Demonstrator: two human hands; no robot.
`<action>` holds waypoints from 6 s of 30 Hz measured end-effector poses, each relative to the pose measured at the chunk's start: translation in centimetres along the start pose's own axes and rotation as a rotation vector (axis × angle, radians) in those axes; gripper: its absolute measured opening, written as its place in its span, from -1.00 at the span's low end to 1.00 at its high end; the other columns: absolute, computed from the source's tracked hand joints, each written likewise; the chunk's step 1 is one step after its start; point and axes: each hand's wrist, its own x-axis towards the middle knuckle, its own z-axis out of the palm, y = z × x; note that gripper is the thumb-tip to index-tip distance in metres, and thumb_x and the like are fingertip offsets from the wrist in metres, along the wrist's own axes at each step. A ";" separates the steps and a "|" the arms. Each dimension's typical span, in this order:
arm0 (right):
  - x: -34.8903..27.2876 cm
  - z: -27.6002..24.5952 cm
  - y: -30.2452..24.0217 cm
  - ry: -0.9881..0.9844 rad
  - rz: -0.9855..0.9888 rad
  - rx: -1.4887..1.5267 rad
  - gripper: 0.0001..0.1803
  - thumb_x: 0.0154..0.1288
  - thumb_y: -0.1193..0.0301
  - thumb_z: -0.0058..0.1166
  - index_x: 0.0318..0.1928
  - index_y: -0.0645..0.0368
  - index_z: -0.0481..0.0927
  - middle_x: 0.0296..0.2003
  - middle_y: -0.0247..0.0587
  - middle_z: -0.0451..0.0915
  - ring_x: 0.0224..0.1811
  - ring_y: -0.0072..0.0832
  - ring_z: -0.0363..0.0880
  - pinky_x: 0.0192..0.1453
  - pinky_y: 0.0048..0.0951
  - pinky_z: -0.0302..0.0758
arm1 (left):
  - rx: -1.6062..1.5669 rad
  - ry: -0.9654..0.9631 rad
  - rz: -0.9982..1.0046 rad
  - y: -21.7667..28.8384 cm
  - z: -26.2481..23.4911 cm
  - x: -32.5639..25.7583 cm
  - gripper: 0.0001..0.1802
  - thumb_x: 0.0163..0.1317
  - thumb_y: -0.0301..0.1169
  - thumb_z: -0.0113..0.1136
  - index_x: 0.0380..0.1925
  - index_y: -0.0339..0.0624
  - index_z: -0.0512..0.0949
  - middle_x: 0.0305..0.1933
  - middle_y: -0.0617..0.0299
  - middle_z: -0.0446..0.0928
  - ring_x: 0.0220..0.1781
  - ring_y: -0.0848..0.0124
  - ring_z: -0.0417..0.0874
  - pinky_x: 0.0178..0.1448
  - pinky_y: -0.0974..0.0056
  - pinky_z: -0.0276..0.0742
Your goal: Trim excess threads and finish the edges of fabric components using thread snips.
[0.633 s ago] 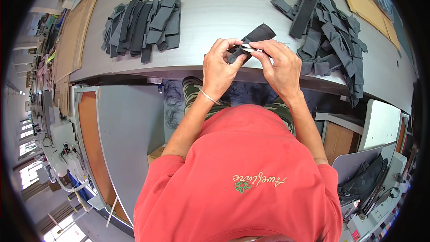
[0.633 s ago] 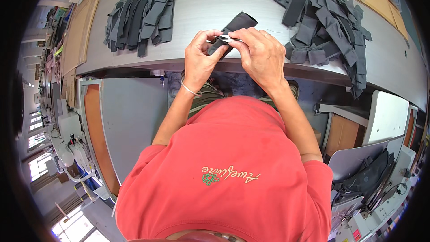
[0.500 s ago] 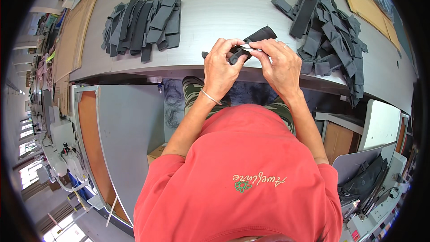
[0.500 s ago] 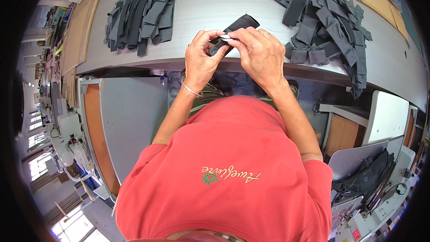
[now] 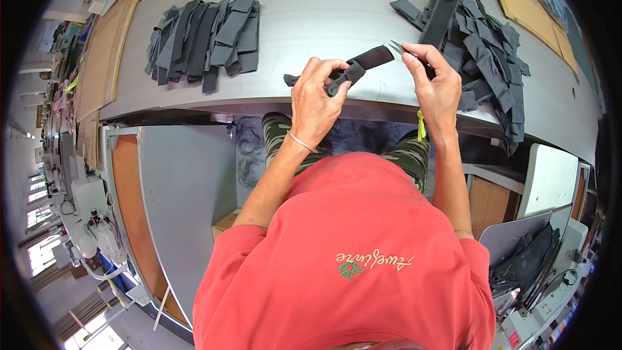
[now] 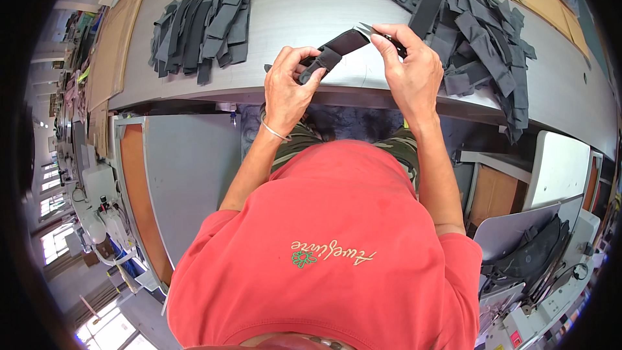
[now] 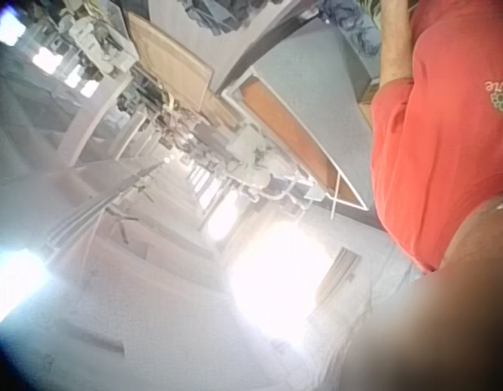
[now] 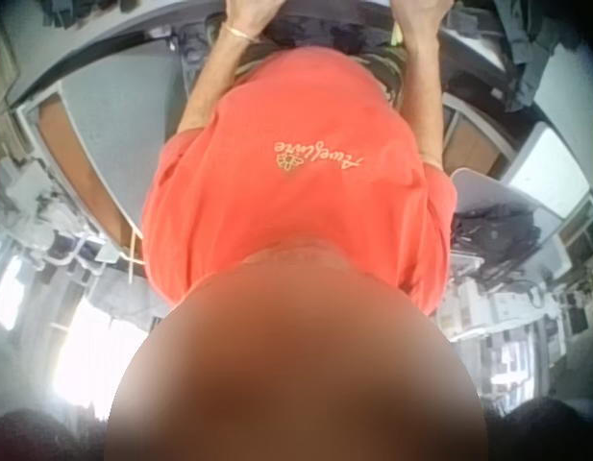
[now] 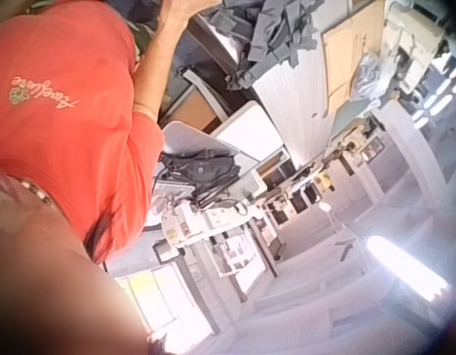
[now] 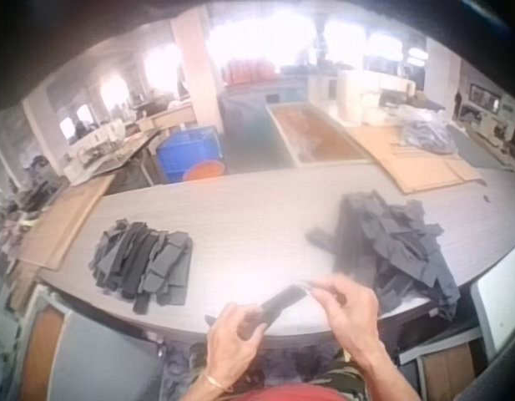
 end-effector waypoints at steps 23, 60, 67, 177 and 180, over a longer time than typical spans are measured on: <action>-1.9 0.7 -0.9 -0.321 -0.114 0.208 -0.61 0.02 0.50 0.31 -0.06 0.10 0.61 -0.20 -0.28 0.63 -0.31 -0.50 0.55 -0.15 -0.51 0.50 | -0.993 0.154 -0.421 -6.8 2.3 -0.2 -0.67 0.15 -0.72 0.10 -0.06 -0.32 0.48 -0.08 0.13 0.56 -0.11 0.46 0.60 -0.02 0.40 0.53; -3.8 4.9 2.7 -0.260 0.217 0.496 -0.92 0.17 0.54 0.20 -0.31 0.27 0.64 -0.54 -0.39 0.56 -0.47 -0.70 0.45 -0.36 -0.60 0.40 | -1.262 -0.404 -0.511 -3.6 1.1 -0.7 -0.68 0.26 -0.63 -0.01 0.03 -0.35 0.50 -0.16 0.20 0.59 -0.25 0.57 0.57 -0.18 0.50 0.50; -3.0 4.7 3.7 -0.462 0.406 0.371 -0.81 0.18 0.37 0.25 -0.24 0.20 0.66 -0.53 -0.38 0.57 -0.50 -0.67 0.42 -0.42 -0.56 0.34 | -0.874 -0.322 -0.558 -2.3 1.8 -0.8 -0.67 0.14 -0.49 0.32 -0.06 -0.32 0.60 -0.37 0.38 0.56 -0.43 0.68 0.43 -0.33 0.56 0.35; -1.9 0.8 1.3 -0.202 -0.375 -0.227 -0.81 0.12 0.40 0.20 -0.21 -0.07 0.67 -0.48 -0.47 0.53 -0.45 -0.44 0.39 -0.31 -0.41 0.22 | -1.007 -0.300 -0.497 -0.7 0.2 0.7 -0.82 0.34 -0.48 0.02 -0.12 -0.34 0.43 -0.30 0.04 0.61 -0.36 0.34 0.70 -0.33 0.37 0.67; -2.1 1.2 1.4 -0.173 -0.376 -0.252 -0.82 0.13 0.39 0.20 -0.21 -0.07 0.67 -0.47 -0.47 0.53 -0.44 -0.45 0.40 -0.32 -0.41 0.23 | -1.009 -0.308 -0.476 -0.7 0.3 0.6 -0.82 0.33 -0.48 0.02 -0.13 -0.34 0.43 -0.30 0.05 0.61 -0.36 0.34 0.70 -0.33 0.37 0.66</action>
